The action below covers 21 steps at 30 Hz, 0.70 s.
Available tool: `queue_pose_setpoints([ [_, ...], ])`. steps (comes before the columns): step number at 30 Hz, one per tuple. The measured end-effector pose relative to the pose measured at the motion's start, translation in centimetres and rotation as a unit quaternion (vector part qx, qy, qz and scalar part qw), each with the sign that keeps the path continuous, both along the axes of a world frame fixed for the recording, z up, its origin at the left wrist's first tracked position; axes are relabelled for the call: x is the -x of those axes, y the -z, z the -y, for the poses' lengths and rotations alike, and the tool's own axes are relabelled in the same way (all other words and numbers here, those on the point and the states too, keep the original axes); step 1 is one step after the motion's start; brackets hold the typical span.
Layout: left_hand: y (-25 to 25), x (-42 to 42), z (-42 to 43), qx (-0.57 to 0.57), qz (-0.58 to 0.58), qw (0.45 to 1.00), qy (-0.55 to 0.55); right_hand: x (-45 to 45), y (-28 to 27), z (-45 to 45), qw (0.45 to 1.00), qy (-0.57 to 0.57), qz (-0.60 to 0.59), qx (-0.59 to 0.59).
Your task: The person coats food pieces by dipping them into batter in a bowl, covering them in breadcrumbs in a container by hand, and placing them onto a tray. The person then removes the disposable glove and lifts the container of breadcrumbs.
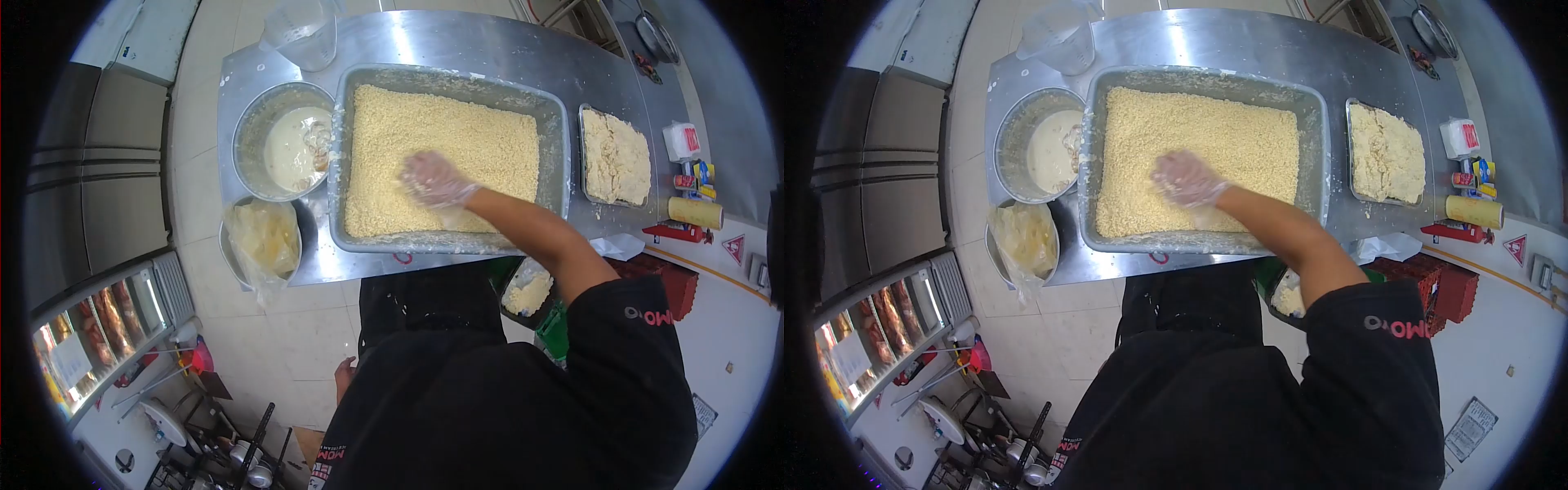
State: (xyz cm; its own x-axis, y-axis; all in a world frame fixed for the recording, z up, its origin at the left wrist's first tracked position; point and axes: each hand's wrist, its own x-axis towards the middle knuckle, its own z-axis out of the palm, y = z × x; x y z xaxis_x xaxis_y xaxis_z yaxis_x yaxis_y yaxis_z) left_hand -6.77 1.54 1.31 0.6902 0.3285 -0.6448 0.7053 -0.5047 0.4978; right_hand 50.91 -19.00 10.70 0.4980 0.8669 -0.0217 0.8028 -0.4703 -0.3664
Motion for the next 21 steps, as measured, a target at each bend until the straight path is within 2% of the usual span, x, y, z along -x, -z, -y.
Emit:
queue_pose_setpoints([
  [2, 0.3, -0.7, -0.4, 0.047, -0.001, 0.998, -0.031, -0.9, -0.1, 4.0, 0.999, 0.023, 0.022, 0.032],
  [4, 2.0, -0.9, -1.4, 0.136, -0.045, 0.981, -0.134, -1.1, -0.6, 7.5, 0.997, 0.033, 0.037, 0.065],
  [6, 2.0, -2.6, -1.9, 0.171, -0.07, 0.962, -0.202, -0.6, -1.0, 10.1, 0.995, 0.03, 0.034, 0.089],
  [7, 0.5, -4.1, -1.8, 0.163, -0.076, 0.959, -0.221, 0.1, -1.0, 11.0, 0.992, 0.039, -0.007, 0.122],
  [9, -0.3, -5.7, -1.9, 0.148, -0.08, 0.961, -0.218, 1.8, -1.3, 12.4, 0.977, 0.063, -0.087, 0.184],
  [12, 1.5, -5.8, -3.3, 0.104, -0.024, 0.99, -0.089, 3.1, -3.2, 14.0, 0.921, 0.26, -0.285, 0.053],
  [14, 2.9, -5.3, -4.2, 0.048, 0.086, 0.992, 0.077, 2.9, -1.3, 16.8, 0.925, 0.335, -0.163, 0.078],
  [16, 5.2, -5.9, -5.7, 0.036, 0.07, 0.986, 0.148, 4.0, -0.3, 20.9, 0.929, 0.37, -0.005, 0.026],
  [17, 5.7, -6.7, -6.1, 0.031, 0.06, 0.981, 0.182, 4.8, -1.7, 22.8, 0.925, 0.366, 0.094, -0.04],
  [18, 4.6, -8.6, -6.4, 0.041, 0.064, 0.976, 0.202, 6.0, -4.4, 24.6, 0.919, 0.338, 0.124, -0.162],
  [19, 5.3, -8.9, -7.3, 0.09, 0.055, 0.986, 0.126, 7.6, -8.0, 26.0, 0.897, 0.308, 0.154, -0.279],
  [20, 4.2, -11.1, -7.9, 0.077, 0.082, 0.966, 0.233, 9.6, -12.2, 27.0, 0.833, 0.495, 0.074, -0.235],
  [21, 6.2, -11.0, -10.1, 0.184, -0.016, 0.97, 0.156, 12.2, -14.9, 27.9, 0.732, 0.657, -0.009, -0.18],
])
